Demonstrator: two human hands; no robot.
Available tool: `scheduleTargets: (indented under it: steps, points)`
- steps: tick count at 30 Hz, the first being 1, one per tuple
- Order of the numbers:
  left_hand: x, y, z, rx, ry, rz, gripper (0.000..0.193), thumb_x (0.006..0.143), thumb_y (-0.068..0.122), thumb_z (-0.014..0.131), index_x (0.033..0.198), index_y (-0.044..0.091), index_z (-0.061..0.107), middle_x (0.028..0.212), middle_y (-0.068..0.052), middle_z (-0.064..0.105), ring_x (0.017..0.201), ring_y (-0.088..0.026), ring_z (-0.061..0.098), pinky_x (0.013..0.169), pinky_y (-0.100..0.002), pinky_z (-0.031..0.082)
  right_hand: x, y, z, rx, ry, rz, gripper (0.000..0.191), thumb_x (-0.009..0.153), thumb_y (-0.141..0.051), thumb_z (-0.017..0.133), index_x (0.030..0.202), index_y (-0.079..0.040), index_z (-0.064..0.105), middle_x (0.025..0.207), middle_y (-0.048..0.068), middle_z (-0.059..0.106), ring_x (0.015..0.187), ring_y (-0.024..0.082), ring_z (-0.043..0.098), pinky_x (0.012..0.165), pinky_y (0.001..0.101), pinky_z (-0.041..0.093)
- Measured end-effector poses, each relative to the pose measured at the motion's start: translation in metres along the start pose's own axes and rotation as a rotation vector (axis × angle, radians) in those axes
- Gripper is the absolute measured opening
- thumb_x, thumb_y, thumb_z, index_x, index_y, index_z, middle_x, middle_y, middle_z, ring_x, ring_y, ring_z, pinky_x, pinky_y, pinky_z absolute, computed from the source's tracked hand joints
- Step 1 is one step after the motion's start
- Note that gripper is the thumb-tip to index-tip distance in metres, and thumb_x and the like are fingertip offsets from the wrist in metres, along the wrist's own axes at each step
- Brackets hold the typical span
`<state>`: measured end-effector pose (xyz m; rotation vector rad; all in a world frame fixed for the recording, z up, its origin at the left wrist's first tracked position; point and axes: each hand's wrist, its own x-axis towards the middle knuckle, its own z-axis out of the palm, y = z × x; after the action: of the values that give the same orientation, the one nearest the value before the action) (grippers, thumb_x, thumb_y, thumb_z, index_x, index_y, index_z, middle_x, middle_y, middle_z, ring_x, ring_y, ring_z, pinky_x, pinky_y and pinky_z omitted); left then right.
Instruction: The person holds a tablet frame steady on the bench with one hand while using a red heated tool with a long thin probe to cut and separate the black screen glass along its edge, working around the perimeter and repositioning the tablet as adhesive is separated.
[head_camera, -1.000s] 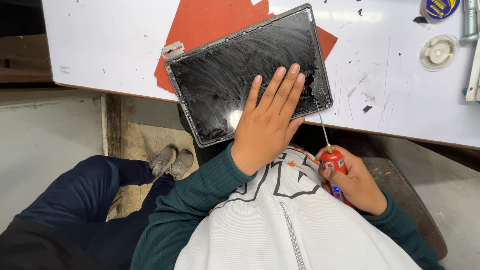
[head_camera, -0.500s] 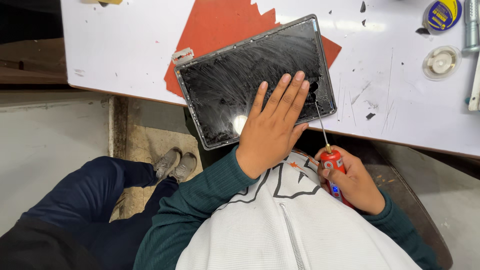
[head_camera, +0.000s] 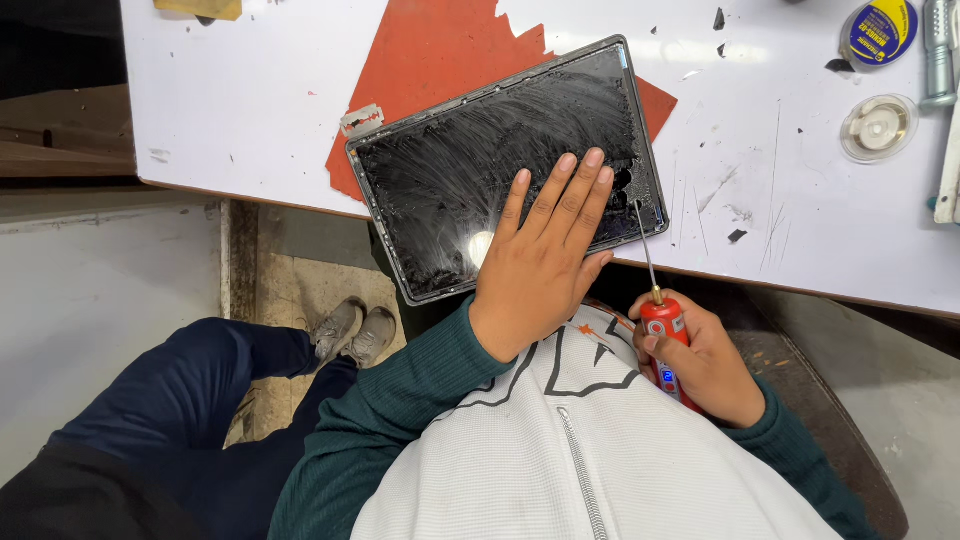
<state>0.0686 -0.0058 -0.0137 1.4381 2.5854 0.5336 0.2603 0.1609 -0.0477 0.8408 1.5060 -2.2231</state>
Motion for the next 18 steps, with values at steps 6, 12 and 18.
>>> scheduleTargets:
  steps: [6, 12, 18]
  points:
    - [0.001, 0.0004, 0.0002, 0.021, -0.015, 0.0, 0.075, 0.105, 0.041, 0.057, 0.164, 0.006, 0.025, 0.172, -0.009, 0.022, 0.16, -0.025, 0.019, 0.131, -0.052, 0.014, 0.0015, 0.0012, -0.0014, -0.021, -0.005, 0.026, 0.026, 0.086, -0.001, 0.056, 0.112, 0.0, 0.059, 0.079, 0.005, 0.061, 0.068, 0.013, 0.058, 0.063, 0.0288, 0.051]
    - [0.002, 0.0001, 0.0003, 0.0, 0.002, 0.0, 0.075, 0.104, 0.04, 0.056, 0.163, 0.006, 0.026, 0.171, -0.009, 0.023, 0.16, -0.025, 0.019, 0.131, -0.053, 0.014, 0.0, 0.0019, -0.0016, -0.015, 0.02, 0.018, 0.025, 0.087, -0.002, 0.057, 0.113, 0.0, 0.059, 0.078, 0.006, 0.06, 0.068, 0.013, 0.057, 0.063, 0.029, 0.051]
    - [0.0019, 0.0001, 0.0, 0.012, -0.01, 0.002, 0.075, 0.104, 0.04, 0.057, 0.163, 0.006, 0.027, 0.171, -0.009, 0.023, 0.16, -0.025, 0.02, 0.131, -0.052, 0.015, -0.0038, 0.0016, -0.0009, -0.034, 0.004, 0.021, 0.025, 0.087, -0.002, 0.058, 0.112, 0.0, 0.059, 0.08, 0.005, 0.061, 0.069, 0.012, 0.057, 0.065, 0.0287, 0.051]
